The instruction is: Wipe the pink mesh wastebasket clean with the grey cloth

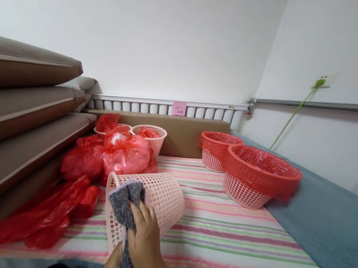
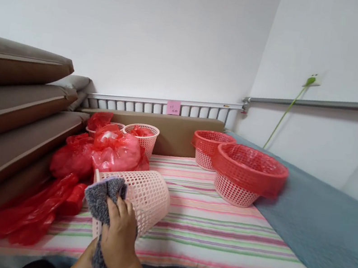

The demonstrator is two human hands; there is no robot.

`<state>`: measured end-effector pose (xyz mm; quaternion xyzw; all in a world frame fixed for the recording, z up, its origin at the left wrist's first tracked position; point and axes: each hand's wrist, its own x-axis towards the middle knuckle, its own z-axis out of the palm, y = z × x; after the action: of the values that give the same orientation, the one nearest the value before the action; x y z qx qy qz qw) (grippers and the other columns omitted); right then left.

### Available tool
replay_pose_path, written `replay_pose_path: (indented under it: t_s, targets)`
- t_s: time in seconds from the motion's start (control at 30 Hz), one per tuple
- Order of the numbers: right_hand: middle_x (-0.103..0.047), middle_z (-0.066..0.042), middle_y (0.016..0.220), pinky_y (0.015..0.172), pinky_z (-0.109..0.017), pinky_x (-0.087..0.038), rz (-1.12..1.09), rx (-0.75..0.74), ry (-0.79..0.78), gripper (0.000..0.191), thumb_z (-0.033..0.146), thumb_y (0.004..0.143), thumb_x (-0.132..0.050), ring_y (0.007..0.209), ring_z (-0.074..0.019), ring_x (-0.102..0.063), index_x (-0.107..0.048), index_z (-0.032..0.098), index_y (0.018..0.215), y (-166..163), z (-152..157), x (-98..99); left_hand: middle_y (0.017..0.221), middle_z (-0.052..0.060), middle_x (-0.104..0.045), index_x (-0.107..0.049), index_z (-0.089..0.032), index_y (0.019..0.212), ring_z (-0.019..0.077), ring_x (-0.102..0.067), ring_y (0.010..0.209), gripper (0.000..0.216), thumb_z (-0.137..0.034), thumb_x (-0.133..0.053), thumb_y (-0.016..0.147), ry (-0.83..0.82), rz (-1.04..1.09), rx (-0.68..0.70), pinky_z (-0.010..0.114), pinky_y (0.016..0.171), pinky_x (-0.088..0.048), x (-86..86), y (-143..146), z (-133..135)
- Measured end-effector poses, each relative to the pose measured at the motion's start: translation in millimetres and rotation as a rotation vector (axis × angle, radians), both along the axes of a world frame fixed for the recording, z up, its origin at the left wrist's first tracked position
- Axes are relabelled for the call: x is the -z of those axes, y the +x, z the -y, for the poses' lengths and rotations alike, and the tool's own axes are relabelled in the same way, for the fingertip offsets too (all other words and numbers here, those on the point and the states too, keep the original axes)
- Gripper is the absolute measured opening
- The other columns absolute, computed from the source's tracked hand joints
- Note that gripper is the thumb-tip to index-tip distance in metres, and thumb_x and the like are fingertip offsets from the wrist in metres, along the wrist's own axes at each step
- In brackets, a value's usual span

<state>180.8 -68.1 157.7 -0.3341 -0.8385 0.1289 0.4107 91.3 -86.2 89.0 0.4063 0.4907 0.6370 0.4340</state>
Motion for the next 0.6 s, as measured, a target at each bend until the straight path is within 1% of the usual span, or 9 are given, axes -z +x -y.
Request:
replay_pose_path:
  t_s: [0.03,0.1,0.2,0.27,0.33,0.43,0.5,0.57,0.6]
  targets:
    - [-0.049,-0.007,0.136,0.105,-0.044,-0.034,0.013,0.022,0.008,0.072,0.002,0.064,-0.047,0.122,-0.0256,-0.042,-0.049,0.023,0.133,1.1,-4.1,3.2,0.123,0.006,-0.060,-0.061,-0.023,0.111,0.0207,-0.060,0.106,0.025,-0.035,-0.052,0.090,-0.006,-0.006,0.024,0.042,0.092,-0.049,-0.9,-1.1,1.2]
    - [-0.049,-0.006,0.136,0.105,-0.043,-0.033,0.041,0.117,0.012,0.072,0.002,0.066,-0.048,0.122,-0.0259,-0.042,-0.048,0.025,0.134,7.4,-20.0,8.8,0.123,0.007,-0.062,-0.062,-0.022,0.111,0.0245,-0.059,0.109,0.030,-0.039,-0.058,0.086,-0.012,-0.017,0.062,0.046,0.095,-0.047,-0.6,-2.4,5.1]
    - [-0.052,-0.010,0.133,0.104,-0.041,-0.034,0.078,0.355,-0.012,0.064,0.004,0.073,-0.047,0.120,-0.0260,-0.044,-0.048,0.021,0.135,29.3,-59.1,15.1,0.116,0.011,-0.069,-0.067,-0.023,0.107,0.0322,-0.059,0.114,0.046,-0.047,-0.073,0.068,-0.025,0.010,0.163,0.049,0.105,-0.039,7.5,-2.4,10.5]
    - [-0.053,-0.012,0.132,0.101,-0.039,-0.035,0.116,0.519,-0.046,0.058,0.006,0.077,-0.046,0.117,-0.0262,-0.047,-0.050,0.018,0.133,51.0,-87.4,19.1,0.111,0.011,-0.072,-0.070,-0.024,0.104,0.0349,-0.056,0.119,0.055,-0.054,-0.076,0.058,-0.048,0.070,0.251,0.046,0.112,-0.032,19.6,-1.8,10.0]
    - [-0.056,-0.012,0.128,0.096,-0.036,-0.038,0.152,0.643,-0.089,0.054,0.008,0.079,-0.045,0.111,-0.0262,-0.051,-0.050,0.017,0.132,73.1,-109.1,23.6,0.111,0.011,-0.072,-0.071,-0.024,0.102,0.0354,-0.051,0.125,0.062,-0.063,-0.074,0.054,-0.067,0.156,0.312,0.046,0.115,-0.026,35.8,-1.0,6.3]
    - [-0.059,-0.011,0.124,0.092,-0.034,-0.040,0.188,0.717,-0.122,0.052,0.009,0.080,-0.045,0.107,-0.0260,-0.053,-0.051,0.017,0.131,95.4,-121.9,31.2,0.116,0.009,-0.070,-0.072,-0.028,0.099,0.0352,-0.049,0.126,0.067,-0.075,-0.067,0.051,-0.061,0.285,0.341,0.047,0.113,-0.028,55.1,-0.6,1.0]
    - [-0.060,-0.010,0.123,0.092,-0.033,-0.040,0.197,0.717,-0.118,0.051,0.009,0.080,-0.044,0.108,-0.0260,-0.053,-0.052,0.017,0.131,99.9,-119.4,36.7,0.116,0.007,-0.070,-0.072,-0.031,0.096,0.0348,-0.051,0.124,0.065,-0.078,-0.064,0.051,-0.058,0.287,0.349,0.046,0.109,-0.034,53.2,-1.6,2.7]
    - [-0.058,-0.010,0.125,0.094,-0.033,-0.039,0.197,0.698,-0.100,0.052,0.009,0.080,-0.044,0.109,-0.0263,-0.052,-0.052,0.016,0.130,97.3,-112.4,41.1,0.117,0.007,-0.070,-0.071,-0.031,0.098,0.0353,-0.052,0.123,0.061,-0.072,-0.068,0.053,-0.048,0.195,0.324,0.046,0.107,-0.037,35.3,-3.9,9.8]
    - [-0.058,-0.011,0.126,0.095,-0.034,-0.039,0.195,0.682,-0.093,0.052,0.008,0.080,-0.044,0.110,-0.0267,-0.051,-0.052,0.015,0.130,94.0,-108.1,42.3,0.121,0.009,-0.068,-0.069,-0.029,0.105,0.0356,-0.051,0.124,0.062,-0.066,-0.072,0.055,-0.015,0.102,0.286,0.047,0.108,-0.036,21.7,-5.3,14.5]
